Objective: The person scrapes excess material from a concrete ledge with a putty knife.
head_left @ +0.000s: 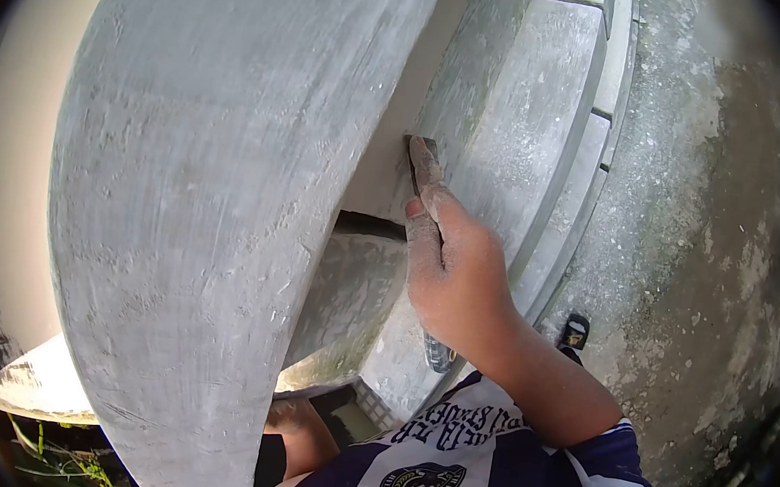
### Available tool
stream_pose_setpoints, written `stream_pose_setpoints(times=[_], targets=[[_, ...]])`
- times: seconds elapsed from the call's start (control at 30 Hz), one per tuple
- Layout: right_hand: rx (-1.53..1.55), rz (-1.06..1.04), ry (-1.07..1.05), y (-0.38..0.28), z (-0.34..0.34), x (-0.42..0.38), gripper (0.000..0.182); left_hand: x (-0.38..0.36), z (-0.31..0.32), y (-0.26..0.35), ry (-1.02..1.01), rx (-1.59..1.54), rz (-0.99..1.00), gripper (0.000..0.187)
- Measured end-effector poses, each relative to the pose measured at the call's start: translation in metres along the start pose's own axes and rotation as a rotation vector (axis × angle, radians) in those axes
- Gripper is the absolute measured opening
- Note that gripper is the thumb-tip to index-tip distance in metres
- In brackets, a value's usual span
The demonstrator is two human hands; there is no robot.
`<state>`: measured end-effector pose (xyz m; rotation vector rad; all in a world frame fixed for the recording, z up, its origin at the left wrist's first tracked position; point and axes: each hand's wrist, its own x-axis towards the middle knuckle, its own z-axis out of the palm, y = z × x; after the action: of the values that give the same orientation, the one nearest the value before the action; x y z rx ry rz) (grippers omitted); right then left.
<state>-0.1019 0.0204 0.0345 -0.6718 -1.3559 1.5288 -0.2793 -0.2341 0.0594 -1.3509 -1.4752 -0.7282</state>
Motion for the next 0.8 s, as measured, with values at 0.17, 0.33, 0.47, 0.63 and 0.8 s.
stream_pose_setpoints(times=[0.17,0.33,0.47,0.63,0.8], targets=[[-0.029,-0.040,0.003,0.005,-0.002,0.003,0.017,0.000,0.003,0.000,0.013,-0.007,-0.010,0.060],[0.002,0.071,-0.033,-0.008,-0.009,0.008,0.019,0.000,0.002,0.001,0.009,0.000,-0.020,0.061],[-0.034,-0.016,0.031,0.006,-0.005,0.010,0.026,0.001,0.004,0.001,0.029,-0.005,-0.025,0.062],[-0.022,0.008,0.053,0.007,-0.012,0.030,0.028,0.001,0.003,0.002,0.023,-0.001,-0.028,0.063],[-0.076,-0.026,0.018,0.003,-0.012,0.017,0.028,0.001,0.006,0.003,0.027,-0.007,-0.038,0.064]])
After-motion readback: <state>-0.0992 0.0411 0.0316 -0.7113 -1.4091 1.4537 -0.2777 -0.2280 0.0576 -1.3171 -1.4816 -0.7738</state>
